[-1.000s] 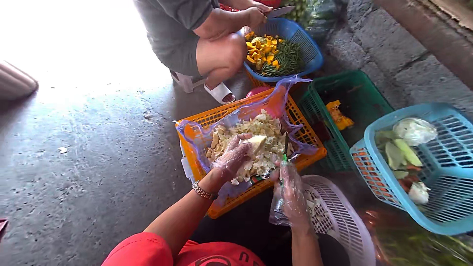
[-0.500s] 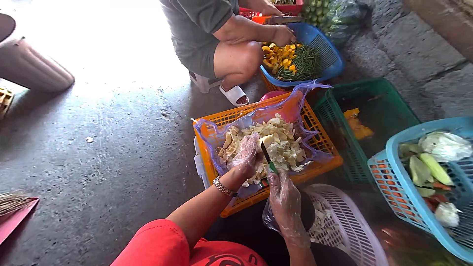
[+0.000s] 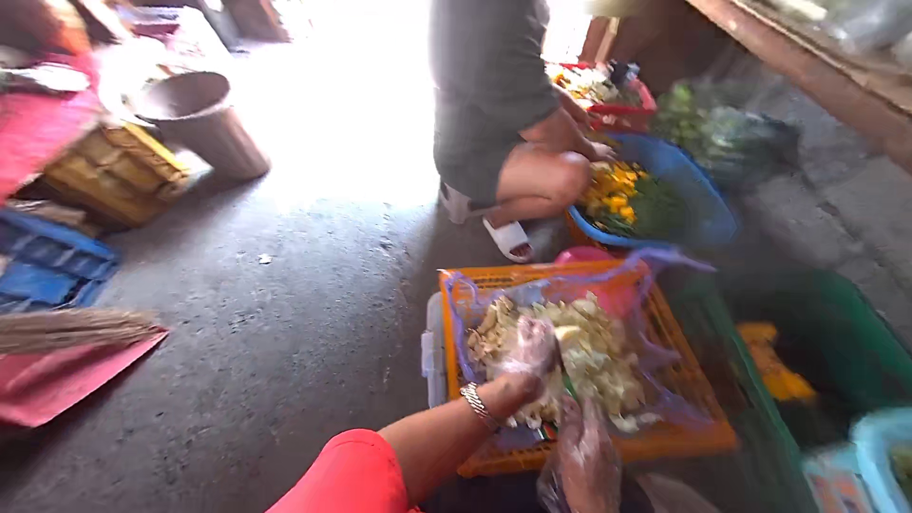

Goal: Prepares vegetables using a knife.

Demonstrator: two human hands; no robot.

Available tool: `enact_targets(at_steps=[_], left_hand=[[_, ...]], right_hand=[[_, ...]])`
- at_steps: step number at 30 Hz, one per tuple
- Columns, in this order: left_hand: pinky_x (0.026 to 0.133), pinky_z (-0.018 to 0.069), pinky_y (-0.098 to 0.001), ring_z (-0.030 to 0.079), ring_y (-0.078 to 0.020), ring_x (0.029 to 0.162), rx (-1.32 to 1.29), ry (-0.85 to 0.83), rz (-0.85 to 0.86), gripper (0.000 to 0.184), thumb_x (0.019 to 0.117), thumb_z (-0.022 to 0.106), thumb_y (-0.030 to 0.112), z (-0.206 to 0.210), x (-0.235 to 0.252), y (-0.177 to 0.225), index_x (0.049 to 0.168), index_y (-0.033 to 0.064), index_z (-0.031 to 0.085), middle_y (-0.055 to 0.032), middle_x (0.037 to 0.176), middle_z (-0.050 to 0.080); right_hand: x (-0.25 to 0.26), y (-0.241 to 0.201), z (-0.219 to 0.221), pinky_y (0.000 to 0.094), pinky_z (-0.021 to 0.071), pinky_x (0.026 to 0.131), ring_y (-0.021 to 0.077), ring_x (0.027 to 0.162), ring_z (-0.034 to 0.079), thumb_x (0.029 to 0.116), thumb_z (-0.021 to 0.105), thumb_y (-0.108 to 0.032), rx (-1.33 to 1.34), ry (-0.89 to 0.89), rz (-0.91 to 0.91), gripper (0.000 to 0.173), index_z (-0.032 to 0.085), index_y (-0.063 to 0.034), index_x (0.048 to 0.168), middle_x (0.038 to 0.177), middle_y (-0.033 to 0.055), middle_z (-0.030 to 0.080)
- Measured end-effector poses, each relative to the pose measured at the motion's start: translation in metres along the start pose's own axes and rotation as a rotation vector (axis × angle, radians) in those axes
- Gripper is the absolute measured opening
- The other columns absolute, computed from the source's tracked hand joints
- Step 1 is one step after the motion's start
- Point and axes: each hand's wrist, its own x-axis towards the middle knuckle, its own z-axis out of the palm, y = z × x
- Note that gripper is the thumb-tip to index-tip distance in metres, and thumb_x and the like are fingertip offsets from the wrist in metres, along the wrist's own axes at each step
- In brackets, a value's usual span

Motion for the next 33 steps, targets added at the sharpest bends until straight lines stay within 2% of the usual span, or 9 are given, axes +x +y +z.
enact_targets(at_steps=[5, 8, 13, 17, 20, 22, 24, 26, 33], left_hand=[[0.108, 0.042, -0.0419, 0.05, -0.0325, 0.129, 0.246, -0.095, 0.079, 0.041, 0.1116, 0.032, 0.015, -0.008, -0.007, 0.007, 0.144, -0.0094, 0.041, -0.0282, 0.143, 0.047], [0.087, 0.048, -0.0331, 0.055, -0.0202, 0.1, 0.051, -0.075, 0.019, 0.036, 0.1121, 0.032, 0.018, -0.006, -0.008, 0.002, 0.138, -0.0046, 0.043, -0.0193, 0.121, 0.054], [0.086, 0.0488, -0.0368, 0.057, -0.0235, 0.099, 0.208, -0.166, 0.022, 0.035, 0.1106, 0.035, 0.014, -0.003, -0.025, -0.007, 0.138, -0.0058, 0.044, -0.022, 0.12, 0.055], [0.111, 0.0415, -0.0436, 0.049, -0.0326, 0.134, 0.392, -0.174, 0.111, 0.045, 0.1047, 0.046, 0.004, -0.013, -0.015, -0.002, 0.149, -0.0057, 0.039, -0.0267, 0.147, 0.045], [0.109, 0.0427, -0.0373, 0.048, -0.0261, 0.134, 0.239, -0.144, 0.103, 0.044, 0.1095, 0.036, 0.009, -0.014, -0.005, -0.003, 0.153, -0.0019, 0.035, -0.0218, 0.151, 0.043], [0.094, 0.0489, -0.035, 0.056, -0.0215, 0.114, 0.117, -0.099, 0.091, 0.041, 0.1122, 0.031, 0.02, -0.005, -0.002, -0.012, 0.146, 0.0001, 0.041, -0.0191, 0.136, 0.052], [0.098, 0.0487, -0.0395, 0.056, -0.0249, 0.118, 0.124, -0.12, 0.13, 0.043, 0.1122, 0.031, 0.024, 0.001, -0.007, -0.021, 0.145, -0.0021, 0.041, -0.0227, 0.137, 0.052], [0.108, 0.043, -0.0401, 0.051, -0.0282, 0.129, 0.186, -0.181, 0.19, 0.045, 0.1115, 0.032, 0.019, 0.007, -0.015, -0.031, 0.147, -0.0071, 0.037, -0.0273, 0.144, 0.046], [0.106, 0.0436, -0.039, 0.054, -0.0288, 0.124, 0.346, -0.242, 0.18, 0.039, 0.1106, 0.036, 0.017, 0.01, -0.011, -0.044, 0.138, -0.0092, 0.046, -0.028, 0.136, 0.052]], right_hand=[[0.004, 0.001, 0.009, 0.0667, 0.0496, 0.089, 0.0537, 0.1, 0.067, 0.1077, 0.044, -0.022, 0.05, -0.015, 0.009, 0.046, 0.059, 0.0169, 0.126, 0.107, 0.0376, 0.067], [0.011, 0.005, 0.013, 0.0673, 0.0462, 0.094, 0.0531, 0.107, 0.065, 0.1091, 0.04, -0.028, 0.068, -0.049, 0.052, 0.051, 0.057, 0.0166, 0.129, 0.114, 0.0381, 0.065], [0.031, 0.032, 0.014, 0.0545, 0.0399, 0.11, 0.0433, 0.123, 0.057, 0.1091, 0.037, -0.017, 0.268, -0.124, 0.102, 0.044, 0.052, 0.0167, 0.134, 0.129, 0.0365, 0.058], [0.028, 0.024, -0.003, 0.0609, 0.0452, 0.099, 0.0449, 0.112, 0.062, 0.1095, 0.041, -0.021, 0.238, -0.138, 0.215, 0.042, 0.056, 0.0105, 0.133, 0.12, 0.033, 0.063], [0.018, 0.02, 0.002, 0.0538, 0.0495, 0.095, 0.0374, 0.103, 0.065, 0.1091, 0.042, -0.024, 0.363, -0.018, 0.226, 0.044, 0.058, 0.0115, 0.13, 0.113, 0.0295, 0.066], [0.017, 0.018, 0.006, 0.0473, 0.0522, 0.087, 0.0268, 0.092, 0.065, 0.1051, 0.049, -0.029, 0.464, 0.06, 0.237, 0.046, 0.06, 0.011, 0.124, 0.101, 0.0226, 0.068], [0.022, 0.017, 0.007, 0.0362, 0.0517, 0.076, 0.0147, 0.079, 0.06, 0.1032, 0.052, -0.029, 0.588, 0.068, 0.287, 0.045, 0.058, 0.0104, 0.123, 0.09, 0.0134, 0.064], [0.026, 0.022, 0.009, 0.0287, 0.052, 0.075, 0.0093, 0.078, 0.06, 0.1023, 0.054, -0.021, 0.719, 0.073, 0.313, 0.041, 0.055, 0.0111, 0.127, 0.09, 0.0112, 0.064], [0.021, 0.035, 0.022, 0.0202, 0.0539, 0.079, 0.0024, 0.085, 0.062, 0.0895, 0.065, -0.013, 0.97, 0.171, 0.333, 0.043, 0.054, 0.0115, 0.124, 0.097, 0.0069, 0.065]])
